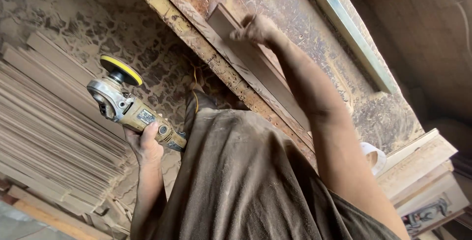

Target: The recorder is sanding wooden planks using a handheld power sander and applying glue to join wooden pieces.

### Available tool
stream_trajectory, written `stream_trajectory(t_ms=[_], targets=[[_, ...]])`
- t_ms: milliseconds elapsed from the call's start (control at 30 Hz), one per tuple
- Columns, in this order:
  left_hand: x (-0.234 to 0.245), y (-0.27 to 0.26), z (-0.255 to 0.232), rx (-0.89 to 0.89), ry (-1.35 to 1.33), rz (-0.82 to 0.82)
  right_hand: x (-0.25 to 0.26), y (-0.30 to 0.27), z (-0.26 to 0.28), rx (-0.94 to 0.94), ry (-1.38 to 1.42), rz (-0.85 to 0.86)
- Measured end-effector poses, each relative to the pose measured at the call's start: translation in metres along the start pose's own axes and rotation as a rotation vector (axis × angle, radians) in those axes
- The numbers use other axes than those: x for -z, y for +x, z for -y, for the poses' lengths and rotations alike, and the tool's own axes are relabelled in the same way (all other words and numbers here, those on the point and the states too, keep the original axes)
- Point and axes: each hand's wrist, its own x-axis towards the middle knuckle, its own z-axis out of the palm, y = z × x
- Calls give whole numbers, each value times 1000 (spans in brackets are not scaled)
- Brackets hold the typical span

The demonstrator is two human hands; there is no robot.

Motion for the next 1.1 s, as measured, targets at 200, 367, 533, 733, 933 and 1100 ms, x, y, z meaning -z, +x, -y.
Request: stream_trajectory(t_ms=[200,367,533,733,933,1100], targets=[[3,24,-2,-28,66,9,20,-81,-14,120,-203,2],[7,63,-6,-10,-27,148,133,-202,-22,232,69,-614],[13,98,-35,-8,24,223,151,-240,-99,668,840,-1060],[46,148,-70,-10,48,327,-96,-202,-172,240,1951,-786],[68,176,-87,91,191,488,-218,-207,-221,-523,2016,-771],[79,185,-71,-13,203,512,-196,-229,-57,-751,1386,-618]])
